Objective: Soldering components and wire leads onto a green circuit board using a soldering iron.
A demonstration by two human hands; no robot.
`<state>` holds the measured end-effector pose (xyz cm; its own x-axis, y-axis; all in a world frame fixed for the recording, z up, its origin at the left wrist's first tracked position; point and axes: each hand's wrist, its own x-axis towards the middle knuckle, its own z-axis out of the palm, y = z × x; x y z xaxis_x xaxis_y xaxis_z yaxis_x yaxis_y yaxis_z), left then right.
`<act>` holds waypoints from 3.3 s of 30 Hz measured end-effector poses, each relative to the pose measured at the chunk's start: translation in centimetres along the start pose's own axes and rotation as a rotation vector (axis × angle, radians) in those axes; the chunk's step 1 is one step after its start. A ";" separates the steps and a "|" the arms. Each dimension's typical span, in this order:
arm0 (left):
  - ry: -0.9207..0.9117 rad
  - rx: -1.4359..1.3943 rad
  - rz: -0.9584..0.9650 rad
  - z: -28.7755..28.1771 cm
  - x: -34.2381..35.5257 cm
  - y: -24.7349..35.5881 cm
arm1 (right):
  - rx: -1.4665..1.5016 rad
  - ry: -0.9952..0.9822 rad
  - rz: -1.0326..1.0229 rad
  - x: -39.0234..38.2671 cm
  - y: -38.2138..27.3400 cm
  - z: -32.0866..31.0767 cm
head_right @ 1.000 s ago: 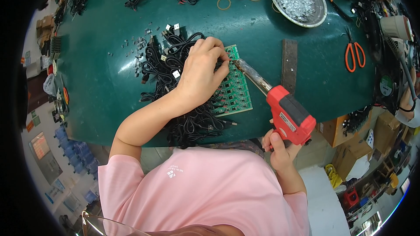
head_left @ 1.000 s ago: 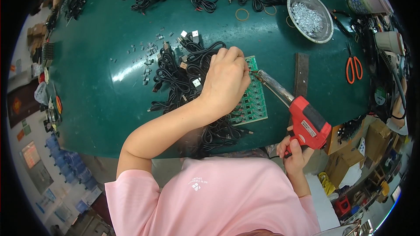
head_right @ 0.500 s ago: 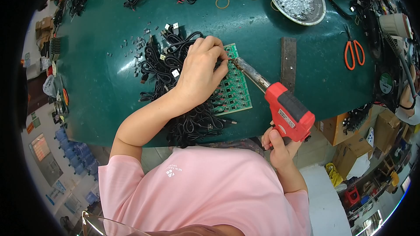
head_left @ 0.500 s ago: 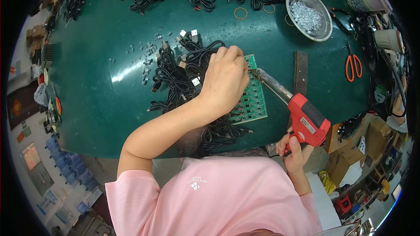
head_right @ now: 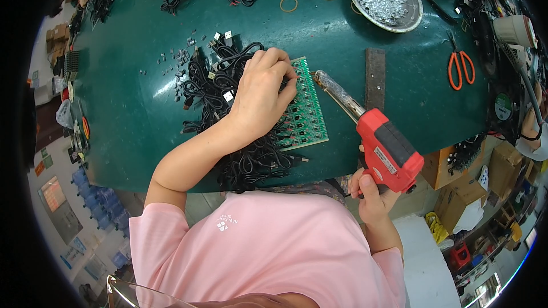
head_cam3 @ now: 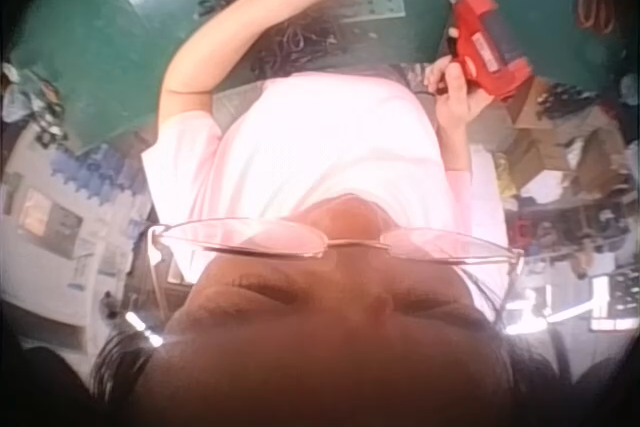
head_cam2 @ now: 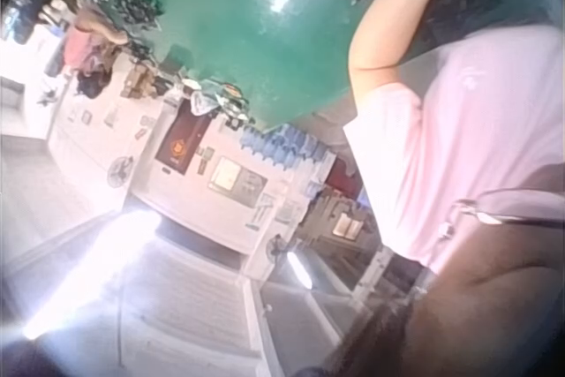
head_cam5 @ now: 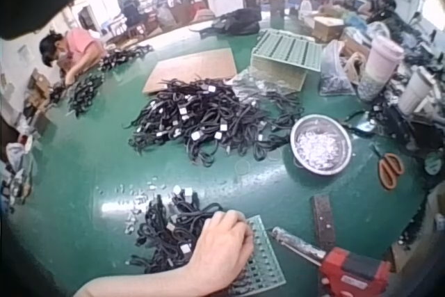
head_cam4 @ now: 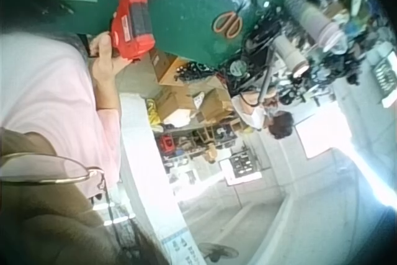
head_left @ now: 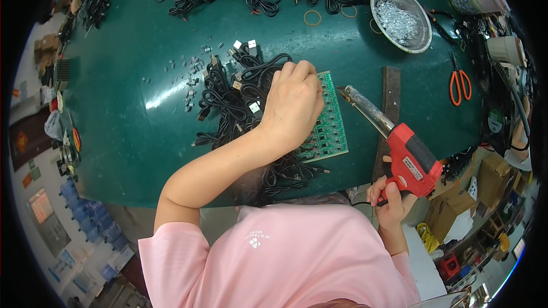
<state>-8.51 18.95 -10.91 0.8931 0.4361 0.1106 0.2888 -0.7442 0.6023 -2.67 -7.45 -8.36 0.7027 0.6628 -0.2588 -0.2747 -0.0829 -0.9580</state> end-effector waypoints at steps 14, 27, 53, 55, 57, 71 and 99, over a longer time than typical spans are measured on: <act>0.000 0.013 0.012 -0.1 0.0 0.2 | 0.045 0.017 0.008 -0.2 0.5 0.7; -0.001 0.034 0.010 0.1 -0.1 0.3 | 0.022 0.055 0.076 0.4 0.6 1.5; 0.002 0.098 0.060 0.2 -0.1 0.2 | 0.082 0.044 -0.010 -0.1 0.6 0.9; -0.009 0.128 0.085 -0.2 0.3 0.2 | 0.083 0.044 -0.013 -0.1 0.7 0.8; -0.046 0.239 0.257 -1.3 0.8 0.3 | 0.086 0.042 -0.014 -0.2 0.8 0.8; -0.263 0.089 0.494 -2.2 1.8 -2.6 | 0.168 0.067 0.050 -1.3 1.3 1.1; -0.256 0.071 0.542 -2.0 2.1 -2.6 | 0.113 0.140 -0.027 -0.6 -0.1 1.0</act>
<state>-8.05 22.85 -10.70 0.9716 -0.1436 0.1882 -0.2162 -0.8621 0.4583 -3.67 -7.10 -7.98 0.7933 0.5525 -0.2557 -0.3212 0.0232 -0.9467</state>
